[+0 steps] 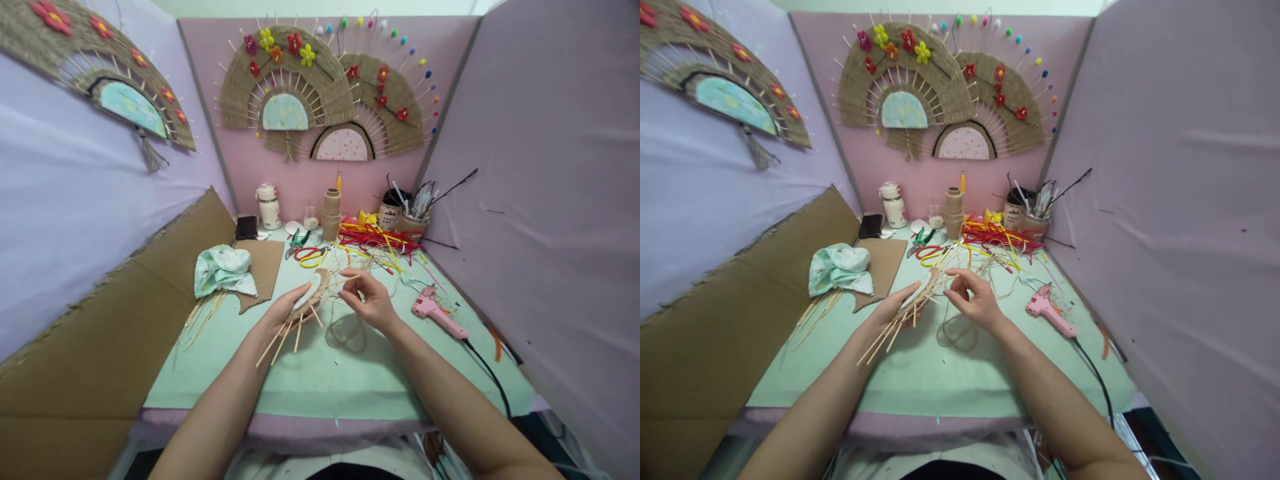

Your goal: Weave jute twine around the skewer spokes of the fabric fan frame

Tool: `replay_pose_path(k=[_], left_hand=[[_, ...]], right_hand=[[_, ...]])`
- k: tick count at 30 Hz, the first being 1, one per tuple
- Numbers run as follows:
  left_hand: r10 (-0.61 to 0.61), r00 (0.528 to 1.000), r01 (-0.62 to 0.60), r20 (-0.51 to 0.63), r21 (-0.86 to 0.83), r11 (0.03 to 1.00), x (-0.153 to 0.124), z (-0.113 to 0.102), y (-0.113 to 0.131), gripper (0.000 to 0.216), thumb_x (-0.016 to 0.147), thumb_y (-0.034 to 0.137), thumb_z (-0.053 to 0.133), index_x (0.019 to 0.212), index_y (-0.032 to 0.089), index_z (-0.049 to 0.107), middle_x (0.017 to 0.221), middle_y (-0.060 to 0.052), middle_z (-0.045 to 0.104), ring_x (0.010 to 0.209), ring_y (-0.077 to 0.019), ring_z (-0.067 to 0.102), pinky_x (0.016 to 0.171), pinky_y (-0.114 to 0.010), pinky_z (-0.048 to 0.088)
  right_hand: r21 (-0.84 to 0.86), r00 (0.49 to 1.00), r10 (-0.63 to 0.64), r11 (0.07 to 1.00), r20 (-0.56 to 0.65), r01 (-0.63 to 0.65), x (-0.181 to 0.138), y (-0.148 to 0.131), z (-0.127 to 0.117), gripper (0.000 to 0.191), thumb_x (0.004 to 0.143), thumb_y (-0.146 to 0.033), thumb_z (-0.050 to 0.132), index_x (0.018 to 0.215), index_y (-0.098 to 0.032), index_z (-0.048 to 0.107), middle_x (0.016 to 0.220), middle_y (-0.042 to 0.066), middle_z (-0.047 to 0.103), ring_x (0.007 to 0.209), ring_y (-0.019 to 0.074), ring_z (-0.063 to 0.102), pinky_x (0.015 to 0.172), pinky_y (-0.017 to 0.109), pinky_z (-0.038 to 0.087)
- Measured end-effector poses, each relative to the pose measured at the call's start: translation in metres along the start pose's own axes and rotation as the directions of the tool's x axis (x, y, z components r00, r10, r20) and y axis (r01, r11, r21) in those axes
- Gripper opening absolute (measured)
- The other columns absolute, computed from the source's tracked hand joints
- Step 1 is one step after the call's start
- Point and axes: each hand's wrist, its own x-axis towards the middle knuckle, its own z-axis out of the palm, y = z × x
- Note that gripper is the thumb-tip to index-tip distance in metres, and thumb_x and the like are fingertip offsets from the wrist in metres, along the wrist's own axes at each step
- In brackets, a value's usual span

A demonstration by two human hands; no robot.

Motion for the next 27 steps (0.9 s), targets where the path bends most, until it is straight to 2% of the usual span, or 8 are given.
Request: replay_pose_path(k=[4,10,16,27], left_hand=[[-0.040,0.998,0.040,0.043,0.012,0.999,0.0001,0.0006,-0.0014,0.021,0.083,0.032,0.062,0.088,0.012,0.065,0.060,-0.002,0.066,0.042,-0.0091,0.058,0.041,-0.016,0.046],[-0.054,0.998,0.052,0.028,0.063,0.997,0.0006,0.0022,-0.0030,0.023,0.082,0.034,0.063,0.083,0.011,0.066,0.057,-0.003,0.065,0.041,-0.0096,0.057,0.039,-0.017,0.044],[-0.054,0.998,0.052,0.022,0.078,0.996,0.0022,0.0034,-0.0042,0.022,0.082,0.034,0.063,0.082,0.012,0.066,0.056,-0.002,0.065,0.041,-0.0090,0.057,0.039,-0.016,0.044],[-0.049,0.999,0.046,0.022,0.093,0.995,0.0015,0.0035,-0.0043,0.023,0.082,0.034,0.063,0.083,0.011,0.066,0.055,-0.002,0.065,0.041,-0.0091,0.057,0.039,-0.016,0.044]], right_hand=[[-0.024,0.998,0.033,0.999,0.045,-0.032,0.0003,-0.0065,0.0017,0.025,0.084,-0.026,0.058,0.109,-0.022,0.060,0.057,-0.006,0.043,0.048,0.0086,0.036,0.048,0.023,0.032],[-0.037,0.995,0.091,0.995,0.052,-0.089,0.0013,-0.0099,0.0014,0.022,0.084,-0.029,0.057,0.103,-0.021,0.064,0.051,-0.008,0.035,0.044,0.0089,0.029,0.046,0.024,0.027],[-0.043,0.995,0.095,0.995,0.022,-0.094,0.0013,-0.0081,0.0012,0.018,0.083,-0.031,0.058,0.095,-0.021,0.067,0.051,-0.006,0.039,0.045,0.0091,0.032,0.046,0.024,0.028],[-0.049,0.994,0.099,0.994,0.045,-0.097,0.0015,-0.0104,-0.0024,0.018,0.083,-0.031,0.056,0.093,-0.020,0.066,0.050,-0.007,0.041,0.043,0.0083,0.032,0.045,0.024,0.028]])
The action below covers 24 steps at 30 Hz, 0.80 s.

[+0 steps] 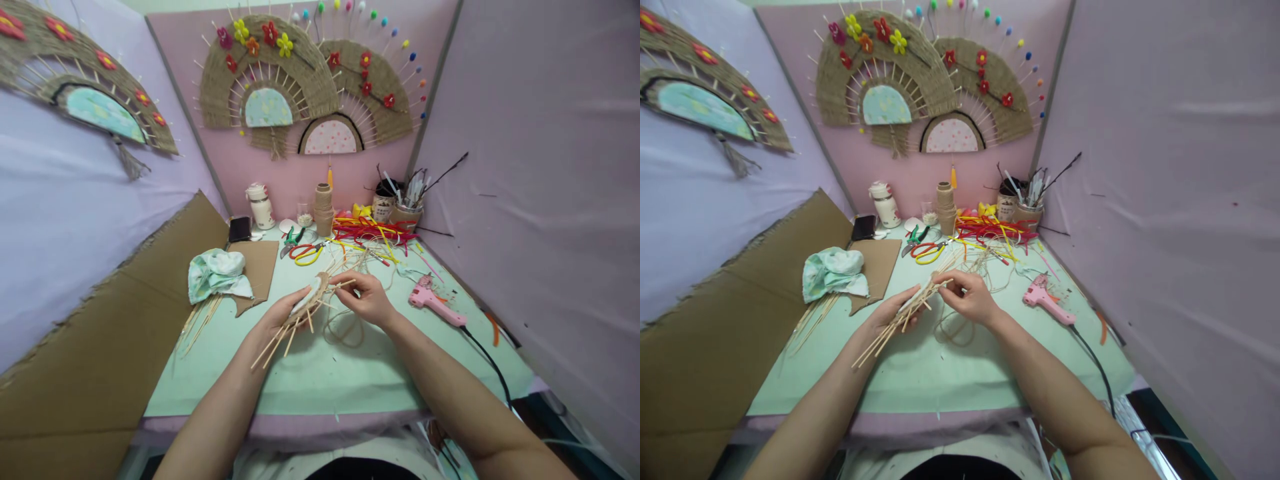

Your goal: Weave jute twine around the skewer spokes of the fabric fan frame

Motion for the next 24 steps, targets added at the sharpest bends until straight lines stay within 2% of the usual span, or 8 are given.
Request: replay_pose_path(k=[12,24], left_hand=[[-0.034,0.999,0.034,-0.009,-0.013,0.999,0.0007,-0.0009,-0.0002,0.021,0.084,0.032,0.060,0.083,0.011,0.065,0.058,-0.002,0.066,0.042,-0.0095,0.058,0.039,-0.017,0.045],[0.007,1.000,-0.007,0.003,0.036,0.999,0.0013,-0.0011,-0.0014,0.021,0.081,0.033,0.063,0.081,0.012,0.066,0.056,-0.002,0.065,0.038,-0.0086,0.054,0.039,-0.017,0.044]], right_hand=[[0.060,0.999,0.044,0.997,0.025,-0.046,-0.0002,-0.0016,-0.0011,0.016,0.080,-0.032,0.059,0.090,-0.021,0.063,0.054,-0.006,0.042,0.044,0.0082,0.032,0.044,0.023,0.028],[0.106,0.998,0.061,0.992,0.028,-0.064,-0.0021,0.0029,0.0002,0.016,0.080,-0.034,0.059,0.088,-0.021,0.062,0.053,-0.006,0.040,0.046,0.0091,0.034,0.046,0.024,0.029]])
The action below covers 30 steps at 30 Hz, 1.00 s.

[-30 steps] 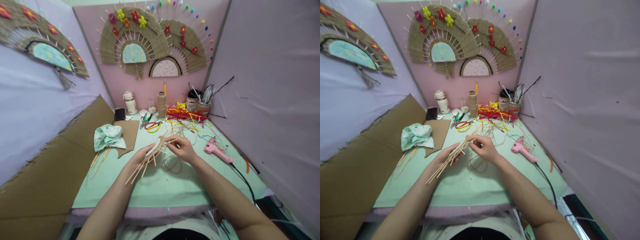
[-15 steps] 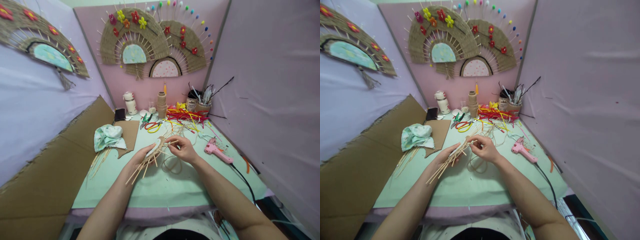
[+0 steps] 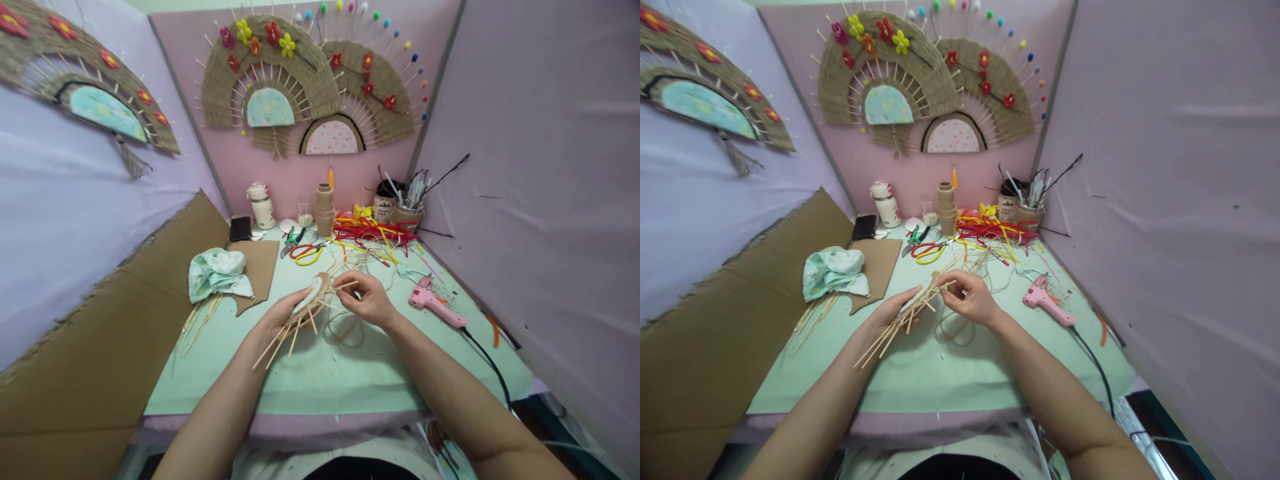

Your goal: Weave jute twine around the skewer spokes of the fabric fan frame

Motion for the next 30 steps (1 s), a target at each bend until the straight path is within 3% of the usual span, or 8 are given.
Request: replay_pose_path(k=[17,22,26,30], left_hand=[[0.078,0.996,-0.080,-0.041,-0.047,0.996,0.002,-0.001,-0.002,0.012,0.081,0.025,0.062,0.085,0.014,0.063,0.059,0.000,0.065,0.044,-0.0084,0.057,0.046,-0.017,0.048],[0.232,0.964,-0.244,-0.131,-0.084,0.966,0.004,-0.003,-0.001,0.027,0.075,0.032,0.070,0.096,0.018,0.061,0.067,0.003,0.065,0.048,-0.0072,0.058,0.050,-0.017,0.049],[0.412,0.894,-0.421,-0.176,-0.017,0.907,0.000,0.000,0.001,0.037,0.070,0.037,0.073,0.099,0.019,0.059,0.069,0.004,0.063,0.050,-0.0073,0.057,0.050,-0.019,0.051],[0.507,0.853,-0.503,-0.128,0.064,0.862,-0.002,0.003,-0.001,0.040,0.069,0.040,0.073,0.099,0.018,0.057,0.076,0.000,0.066,0.055,-0.0101,0.060,0.049,-0.021,0.052]], right_hand=[[-0.014,1.000,-0.013,1.000,0.021,0.013,0.000,-0.003,-0.002,0.013,0.081,-0.028,0.058,0.092,-0.021,0.059,0.054,-0.007,0.039,0.047,0.0089,0.035,0.046,0.024,0.029],[0.067,0.999,0.020,0.998,-0.047,-0.017,0.002,-0.006,-0.002,0.028,0.079,-0.027,0.061,0.105,-0.023,0.052,0.060,-0.007,0.046,0.050,0.0093,0.040,0.049,0.024,0.031],[0.130,0.980,0.175,0.978,-0.098,-0.162,0.007,-0.004,-0.002,0.018,0.077,-0.034,0.063,0.087,-0.019,0.060,0.062,-0.004,0.048,0.053,0.0092,0.040,0.049,0.024,0.030],[0.236,0.928,0.372,0.899,0.029,-0.368,0.013,-0.001,-0.003,0.024,0.075,-0.040,0.065,0.080,-0.017,0.067,0.066,-0.001,0.054,0.049,0.0071,0.037,0.046,0.024,0.025]])
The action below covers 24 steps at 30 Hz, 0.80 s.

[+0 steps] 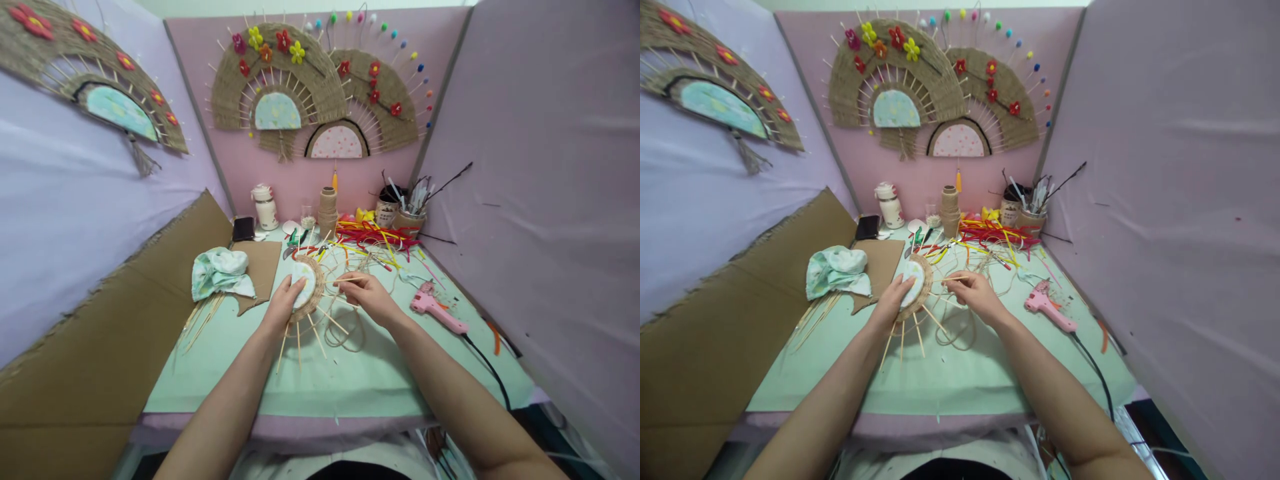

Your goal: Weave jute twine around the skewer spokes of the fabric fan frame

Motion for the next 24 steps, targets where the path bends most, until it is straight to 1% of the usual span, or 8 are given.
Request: replay_pose_path(k=[3,7,9,11,14,16,20,24], left_hand=[[0.046,0.999,-0.046,0.006,0.023,0.999,0.003,-0.001,-0.004,0.041,0.069,0.041,0.072,0.099,0.018,0.057,0.079,-0.001,0.068,0.059,-0.0108,0.061,0.054,-0.022,0.052],[0.119,0.993,-0.117,-0.016,0.065,0.991,0.008,-0.005,-0.010,0.043,0.070,0.043,0.070,0.101,0.016,0.057,0.083,-0.002,0.069,0.068,-0.0136,0.064,0.065,-0.025,0.051],[0.176,0.984,-0.173,-0.034,0.078,0.982,0.010,-0.006,-0.012,0.043,0.070,0.043,0.070,0.101,0.016,0.057,0.090,-0.004,0.070,0.077,-0.0157,0.065,0.071,-0.026,0.051],[0.226,0.973,-0.220,-0.053,0.092,0.971,0.011,-0.007,-0.014,0.043,0.071,0.043,0.069,0.103,0.016,0.057,0.094,-0.005,0.069,0.083,-0.0170,0.065,0.075,-0.027,0.050],[0.281,0.957,-0.268,-0.078,0.148,0.952,0.012,-0.008,-0.016,0.043,0.073,0.043,0.067,0.104,0.017,0.056,0.096,-0.005,0.069,0.087,-0.0182,0.064,0.077,-0.029,0.050],[0.322,0.943,-0.300,-0.084,0.204,0.932,0.013,-0.008,-0.017,0.042,0.073,0.043,0.066,0.104,0.017,0.056,0.099,-0.006,0.068,0.090,-0.0189,0.064,0.079,-0.030,0.049],[0.360,0.930,-0.329,-0.072,0.272,0.904,0.014,-0.009,-0.020,0.042,0.074,0.044,0.065,0.104,0.017,0.055,0.102,-0.007,0.066,0.093,-0.0199,0.062,0.082,-0.032,0.048],[0.386,0.921,-0.343,-0.056,0.356,0.869,0.013,-0.009,-0.020,0.039,0.076,0.045,0.063,0.102,0.017,0.055,0.099,-0.006,0.066,0.092,-0.0196,0.062,0.082,-0.032,0.047]], right_hand=[[0.059,0.999,0.035,0.998,0.018,-0.036,0.000,-0.001,0.000,0.022,0.072,-0.037,0.067,0.079,-0.016,0.068,0.063,-0.002,0.053,0.048,0.0068,0.037,0.047,0.024,0.025],[0.055,0.999,0.041,0.998,-0.014,-0.041,-0.001,0.000,0.000,0.016,0.070,-0.031,0.068,0.079,-0.018,0.068,0.059,-0.003,0.053,0.051,0.0085,0.041,0.050,0.025,0.030],[0.065,0.995,0.058,0.996,-0.076,-0.053,0.001,0.002,-0.002,0.017,0.067,-0.028,0.067,0.081,-0.018,0.068,0.061,-0.003,0.055,0.054,0.0100,0.045,0.053,0.025,0.034],[0.081,0.984,0.069,0.995,-0.162,-0.056,0.004,0.004,-0.006,0.019,0.067,-0.027,0.064,0.083,-0.019,0.067,0.068,-0.001,0.059,0.060,0.0115,0.049,0.057,0.026,0.037],[0.070,0.962,0.054,0.997,-0.268,-0.036,0.008,0.007,-0.012,0.018,0.071,-0.031,0.057,0.083,-0.020,0.064,0.083,0.003,0.063,0.069,0.0134,0.054,0.062,0.027,0.040],[0.031,0.955,0.038,0.999,-0.293,-0.030,0.009,0.007,-0.014,0.020,0.074,-0.034,0.054,0.081,-0.020,0.065,0.085,0.004,0.064,0.074,0.0145,0.055,0.064,0.027,0.039],[-0.042,0.972,0.030,0.998,-0.234,-0.041,0.008,0.008,-0.012,0.017,0.072,-0.035,0.061,0.074,-0.018,0.066,0.074,0.003,0.064,0.072,0.0150,0.054,0.064,0.027,0.038],[-0.051,0.985,0.045,0.997,-0.169,-0.054,0.008,0.010,-0.010,0.016,0.069,-0.033,0.066,0.077,-0.018,0.065,0.070,0.001,0.064,0.063,0.0131,0.052,0.062,0.027,0.038]])
